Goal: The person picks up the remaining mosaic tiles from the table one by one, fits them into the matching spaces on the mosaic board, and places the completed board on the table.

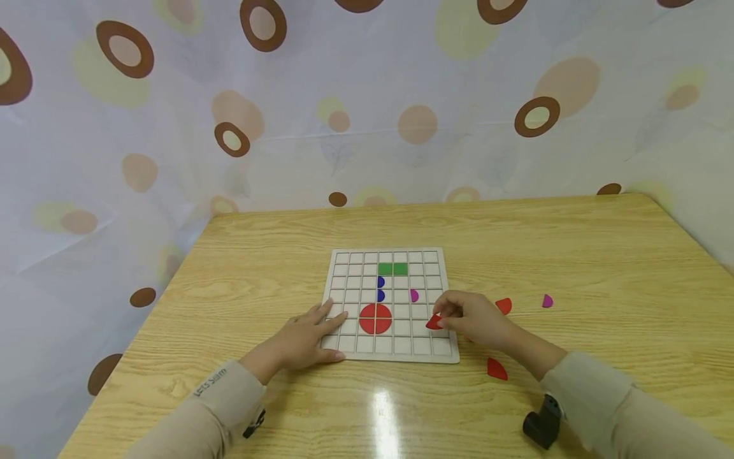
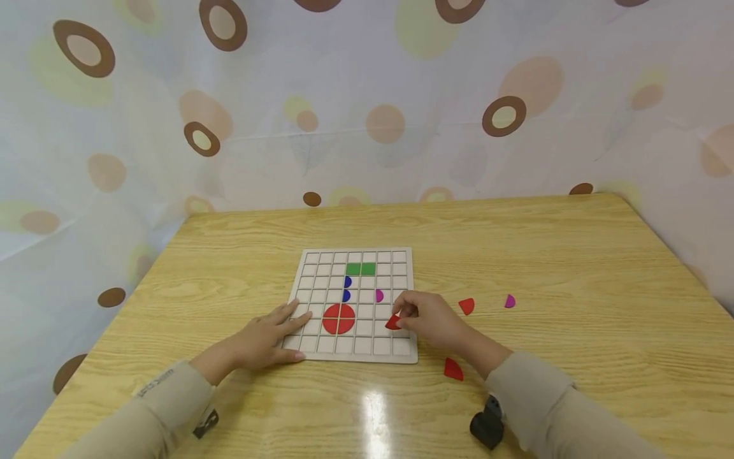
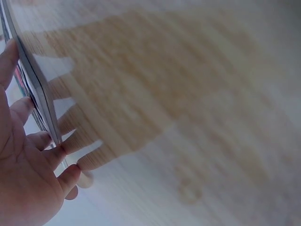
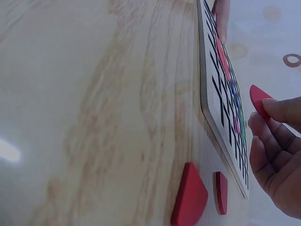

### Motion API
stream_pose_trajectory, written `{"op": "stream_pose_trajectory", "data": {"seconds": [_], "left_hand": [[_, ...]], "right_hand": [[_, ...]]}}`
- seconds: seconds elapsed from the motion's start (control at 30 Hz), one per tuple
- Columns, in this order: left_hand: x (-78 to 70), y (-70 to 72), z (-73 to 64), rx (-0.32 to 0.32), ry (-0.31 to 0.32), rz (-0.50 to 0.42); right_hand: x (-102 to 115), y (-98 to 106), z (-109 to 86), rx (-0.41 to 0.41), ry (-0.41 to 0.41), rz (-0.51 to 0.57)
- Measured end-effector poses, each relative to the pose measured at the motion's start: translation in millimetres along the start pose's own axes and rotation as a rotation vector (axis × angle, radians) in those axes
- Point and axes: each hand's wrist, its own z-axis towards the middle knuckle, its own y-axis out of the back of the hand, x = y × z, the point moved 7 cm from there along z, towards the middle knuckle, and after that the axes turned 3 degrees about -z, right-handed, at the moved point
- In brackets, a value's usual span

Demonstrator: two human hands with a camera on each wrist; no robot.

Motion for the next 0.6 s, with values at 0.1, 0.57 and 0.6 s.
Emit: {"op": "stream_pose_trajectory", "data": {"seconds": [0.1,0.57,0.6], "left_hand": [[-0.2,0.1,0.0,-0.004,-0.007,0.005],[1.0,-0.6,0.7,-0.002,-0.009,0.004],[0.9,-0.5,0.7,-0.003,-0.01,0.002]], "right_hand": [[0,-3,3.6,0.009,0.018,-0.007],[-2,-17,15.5,0.048,-0.019,-0.015],[-1,-17,16.1,0.051,-0.018,-0.021]]}}
